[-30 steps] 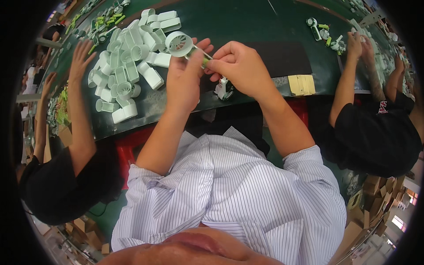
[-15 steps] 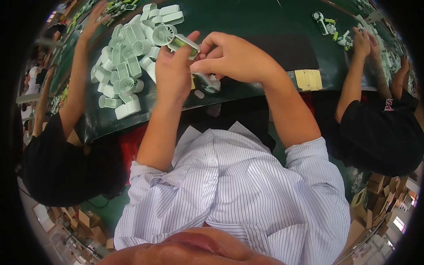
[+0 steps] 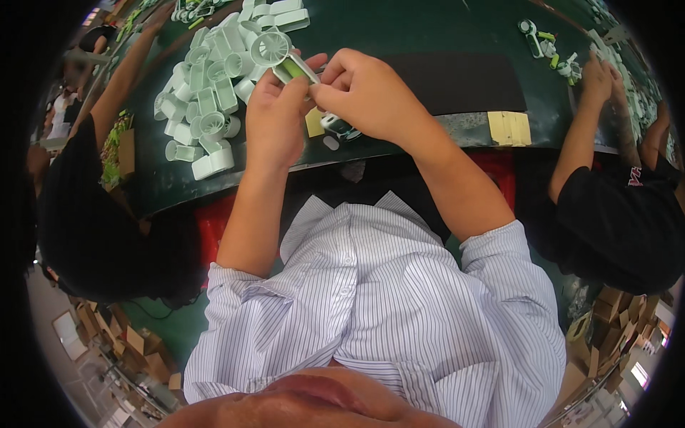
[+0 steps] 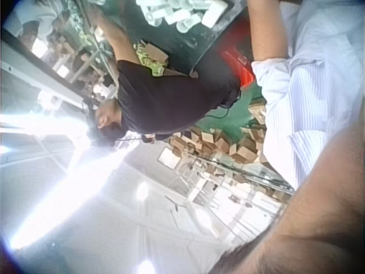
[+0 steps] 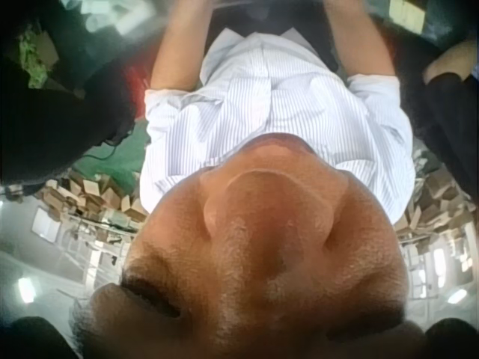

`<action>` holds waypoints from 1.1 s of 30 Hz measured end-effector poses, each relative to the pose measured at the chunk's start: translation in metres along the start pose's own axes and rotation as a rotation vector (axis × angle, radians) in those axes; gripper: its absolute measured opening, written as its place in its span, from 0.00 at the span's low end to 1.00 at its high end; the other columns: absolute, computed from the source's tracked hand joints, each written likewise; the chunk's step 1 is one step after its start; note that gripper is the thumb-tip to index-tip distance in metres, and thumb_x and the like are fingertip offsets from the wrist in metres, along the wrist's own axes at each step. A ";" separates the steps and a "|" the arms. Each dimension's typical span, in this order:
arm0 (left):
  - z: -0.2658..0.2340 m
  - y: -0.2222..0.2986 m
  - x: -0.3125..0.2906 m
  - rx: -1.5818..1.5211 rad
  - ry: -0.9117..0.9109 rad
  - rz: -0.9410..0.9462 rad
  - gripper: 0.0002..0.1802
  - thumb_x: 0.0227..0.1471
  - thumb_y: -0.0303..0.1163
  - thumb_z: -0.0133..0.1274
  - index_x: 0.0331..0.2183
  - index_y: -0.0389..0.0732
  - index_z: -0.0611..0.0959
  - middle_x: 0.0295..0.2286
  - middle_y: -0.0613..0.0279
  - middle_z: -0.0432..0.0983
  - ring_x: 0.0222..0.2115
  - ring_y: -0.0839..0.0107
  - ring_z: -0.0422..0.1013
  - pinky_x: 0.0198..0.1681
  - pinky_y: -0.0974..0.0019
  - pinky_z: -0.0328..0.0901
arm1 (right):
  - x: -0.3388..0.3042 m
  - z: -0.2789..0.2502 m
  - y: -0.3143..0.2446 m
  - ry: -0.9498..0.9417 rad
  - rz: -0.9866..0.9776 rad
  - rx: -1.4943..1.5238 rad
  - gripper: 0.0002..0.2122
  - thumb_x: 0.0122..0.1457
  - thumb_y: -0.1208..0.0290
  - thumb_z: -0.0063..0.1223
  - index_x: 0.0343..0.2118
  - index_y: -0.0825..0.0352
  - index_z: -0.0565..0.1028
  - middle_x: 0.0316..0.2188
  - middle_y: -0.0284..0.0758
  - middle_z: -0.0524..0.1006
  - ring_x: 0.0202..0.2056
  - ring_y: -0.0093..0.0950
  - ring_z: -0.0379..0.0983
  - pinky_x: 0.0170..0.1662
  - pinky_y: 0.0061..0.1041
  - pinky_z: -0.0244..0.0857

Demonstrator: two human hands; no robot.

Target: Manually assemble plastic housings and fan components for small portable electronics on a production line.

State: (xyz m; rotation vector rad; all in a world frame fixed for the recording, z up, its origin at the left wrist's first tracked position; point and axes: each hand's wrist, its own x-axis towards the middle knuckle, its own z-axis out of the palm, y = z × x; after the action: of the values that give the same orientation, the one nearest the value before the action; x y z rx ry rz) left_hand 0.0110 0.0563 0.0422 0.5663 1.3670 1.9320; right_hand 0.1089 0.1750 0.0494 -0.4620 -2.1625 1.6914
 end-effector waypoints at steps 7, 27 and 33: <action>-0.010 -0.001 -0.012 -0.070 0.039 0.015 0.22 0.56 0.24 0.46 0.52 0.29 0.66 0.49 0.44 0.70 0.45 0.63 0.73 0.47 0.63 0.69 | 0.000 0.002 -0.008 -0.140 0.147 0.105 0.11 0.53 0.69 0.58 0.30 0.72 0.72 0.22 0.34 0.79 0.23 0.18 0.74 0.26 0.17 0.65; -0.022 -0.004 -0.026 -0.079 -0.091 -0.017 0.21 0.59 0.29 0.47 0.52 0.30 0.67 0.50 0.45 0.69 0.47 0.64 0.71 0.49 0.62 0.68 | -0.003 -0.001 -0.017 -0.270 0.157 -0.036 0.11 0.57 0.68 0.58 0.31 0.72 0.73 0.24 0.38 0.79 0.26 0.23 0.77 0.28 0.20 0.71; -0.024 -0.017 -0.020 0.046 -0.061 0.013 0.19 0.57 0.25 0.48 0.49 0.28 0.69 0.46 0.47 0.73 0.41 0.67 0.74 0.44 0.66 0.70 | -0.001 0.001 0.000 -0.311 0.105 0.003 0.11 0.55 0.69 0.58 0.31 0.74 0.73 0.25 0.39 0.79 0.25 0.24 0.77 0.28 0.21 0.70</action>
State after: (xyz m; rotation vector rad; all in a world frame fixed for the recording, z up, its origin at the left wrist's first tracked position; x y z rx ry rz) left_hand 0.0129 0.0297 0.0189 0.6519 1.3752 1.8828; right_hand 0.1097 0.1739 0.0494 -0.3347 -2.3864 1.9331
